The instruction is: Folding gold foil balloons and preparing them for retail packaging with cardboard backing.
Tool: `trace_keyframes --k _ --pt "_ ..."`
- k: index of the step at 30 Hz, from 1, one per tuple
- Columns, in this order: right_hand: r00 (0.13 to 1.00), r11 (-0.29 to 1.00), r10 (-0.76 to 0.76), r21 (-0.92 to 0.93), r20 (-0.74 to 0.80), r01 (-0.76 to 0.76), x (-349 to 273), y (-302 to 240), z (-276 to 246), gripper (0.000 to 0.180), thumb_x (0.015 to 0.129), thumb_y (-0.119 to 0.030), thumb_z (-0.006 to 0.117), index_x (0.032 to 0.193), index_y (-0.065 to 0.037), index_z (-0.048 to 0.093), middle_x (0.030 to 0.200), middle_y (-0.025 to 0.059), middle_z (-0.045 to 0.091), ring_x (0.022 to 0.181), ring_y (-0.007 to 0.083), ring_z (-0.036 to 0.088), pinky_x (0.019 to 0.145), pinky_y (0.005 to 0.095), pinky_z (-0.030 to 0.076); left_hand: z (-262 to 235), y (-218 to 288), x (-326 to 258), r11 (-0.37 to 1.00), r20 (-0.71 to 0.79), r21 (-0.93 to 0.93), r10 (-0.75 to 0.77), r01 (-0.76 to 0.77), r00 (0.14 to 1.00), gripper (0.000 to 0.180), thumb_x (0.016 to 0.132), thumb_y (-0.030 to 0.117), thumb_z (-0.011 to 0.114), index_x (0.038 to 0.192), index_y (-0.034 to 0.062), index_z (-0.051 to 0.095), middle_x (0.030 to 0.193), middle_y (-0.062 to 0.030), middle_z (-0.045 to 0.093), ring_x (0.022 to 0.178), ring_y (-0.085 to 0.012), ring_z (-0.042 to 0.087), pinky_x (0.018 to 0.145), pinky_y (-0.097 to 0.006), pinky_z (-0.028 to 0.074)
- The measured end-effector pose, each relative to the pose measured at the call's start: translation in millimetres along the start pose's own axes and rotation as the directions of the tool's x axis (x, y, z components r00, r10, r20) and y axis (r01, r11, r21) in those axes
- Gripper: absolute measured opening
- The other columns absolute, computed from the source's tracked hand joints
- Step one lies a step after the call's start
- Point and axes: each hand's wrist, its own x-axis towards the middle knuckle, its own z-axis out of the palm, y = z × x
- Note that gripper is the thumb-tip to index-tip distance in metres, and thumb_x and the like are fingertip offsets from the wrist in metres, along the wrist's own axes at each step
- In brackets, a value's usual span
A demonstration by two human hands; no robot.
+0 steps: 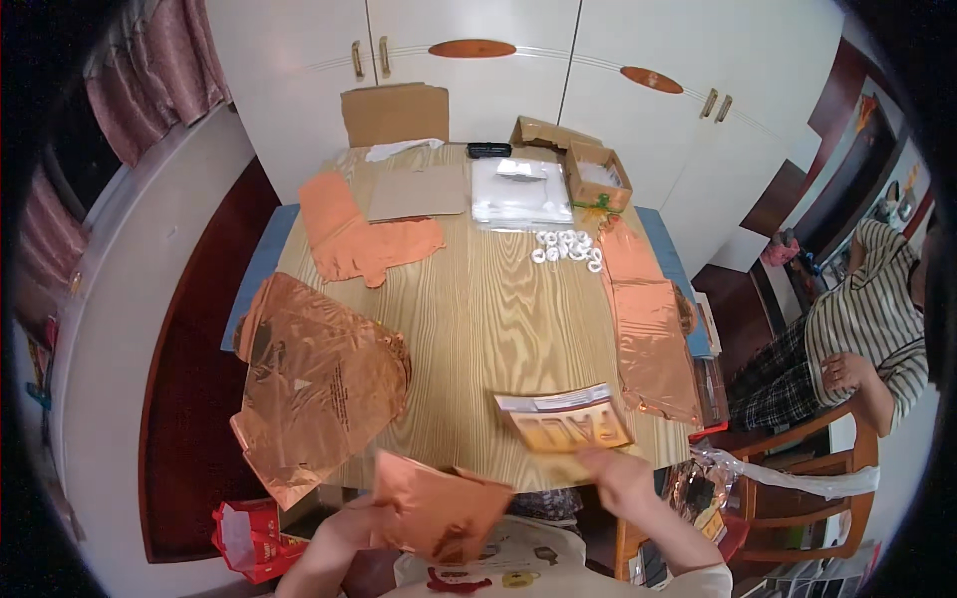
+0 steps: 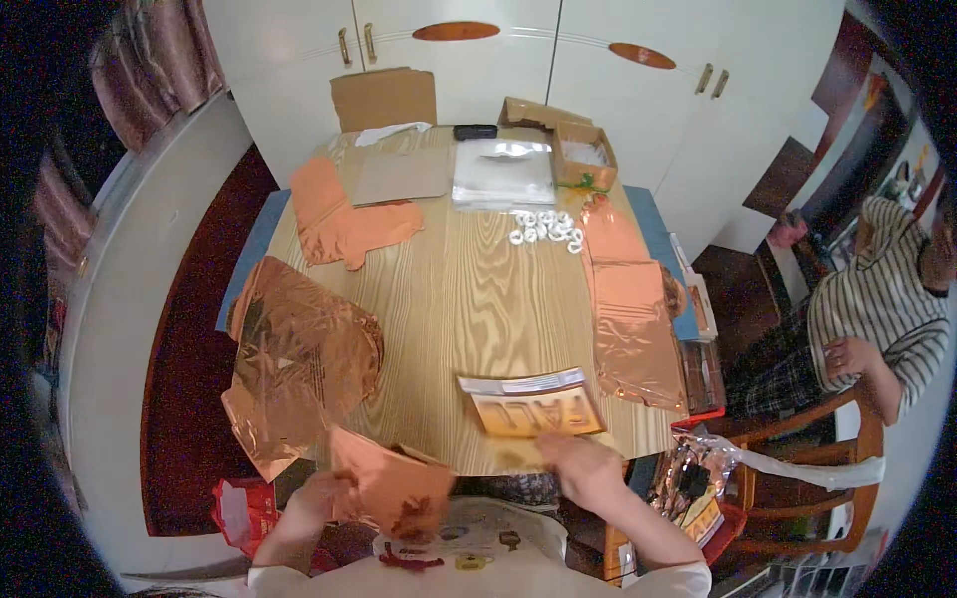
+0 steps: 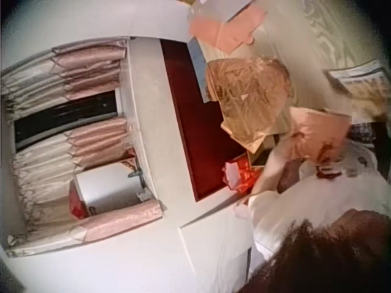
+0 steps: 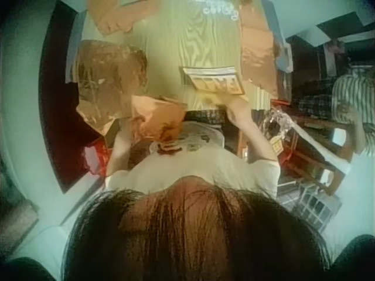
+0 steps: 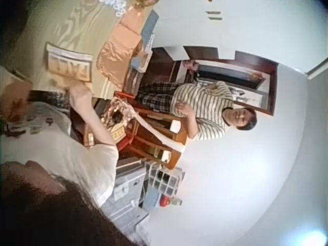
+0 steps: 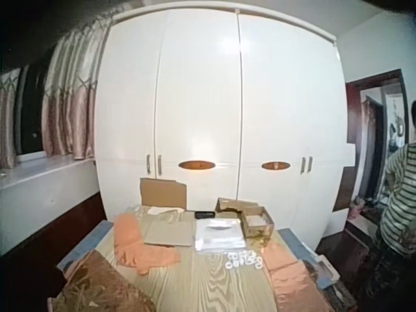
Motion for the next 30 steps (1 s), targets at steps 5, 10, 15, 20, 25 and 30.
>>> trace_keyframes --k 5,10,15,20,25,30 --pt "0.761 0.72 0.516 0.681 -0.394 -0.135 75 4 -2 0.06 0.091 0.002 0.052 0.145 -0.002 0.026 0.112 0.0095 0.062 0.098 0.019 0.062 0.085 0.0316 0.049 46 41 3 0.78 -0.173 -0.488 0.353 -0.391 0.919 0.048 0.096 0.028 0.052 0.132 -0.0033 0.047 0.124 -0.0146 0.06 0.113 -0.0285 0.06 0.098 -0.045 0.049" --pt "0.738 0.55 0.673 0.629 0.056 -0.549 105 36 55 0.072 0.091 -0.002 0.056 0.149 0.0 0.015 0.116 0.0178 0.058 0.1 0.0262 0.06 0.082 0.0367 0.048 68 66 42 0.851 -0.222 -0.321 0.359 -0.416 0.906 0.046 0.099 0.028 0.049 0.135 -0.0002 0.043 0.128 -0.0147 0.057 0.116 -0.0303 0.058 0.098 -0.047 0.049" --pt "0.841 0.829 0.54 0.204 -0.049 -0.52 103 26 59 0.075 0.087 -0.013 0.063 0.148 0.0 0.021 0.114 0.0284 0.054 0.099 0.0385 0.057 0.084 0.0436 0.048 65 58 123 0.813 -0.023 -0.575 0.094 -0.091 0.995 0.043 0.1 0.024 0.047 0.135 -0.0005 0.042 0.128 -0.0162 0.056 0.116 -0.0305 0.058 0.098 -0.049 0.049" --pt "0.931 0.929 0.353 -0.082 -0.095 -0.36 100 32 57 0.068 0.087 -0.021 0.064 0.144 -0.001 0.033 0.122 0.0234 0.053 0.111 0.0387 0.052 0.091 0.0453 0.044 80 61 150 0.851 -0.07 -0.525 -0.028 -0.013 0.997 0.043 0.1 0.024 0.046 0.135 -0.0013 0.041 0.128 -0.0179 0.056 0.116 -0.0321 0.057 0.099 -0.049 0.048" --pt "0.986 0.988 0.148 -0.033 -0.081 -0.151 106 43 63 0.065 0.091 -0.032 0.059 0.144 -0.003 0.035 0.143 0.0204 0.042 0.133 0.0393 0.038 0.109 0.0487 0.031 89 65 167 0.871 -0.049 -0.492 -0.04 0.01 0.998 0.041 0.1 0.022 0.046 0.133 -0.0013 0.044 0.126 -0.017 0.057 0.113 -0.0313 0.059 0.098 -0.047 0.048" --pt "0.992 0.992 0.05 -0.118 0.116 -0.036 110 40 73 0.07 0.092 -0.043 0.052 0.145 -0.001 0.034 0.15 0.0191 0.035 0.141 0.0344 0.03 0.115 0.0487 0.023 93 57 171 0.877 -0.093 -0.476 -0.119 0.061 0.989 0.04 0.098 0.021 0.049 0.133 0.0017 0.046 0.124 -0.0155 0.06 0.111 -0.0296 0.06 0.096 -0.045 0.05"
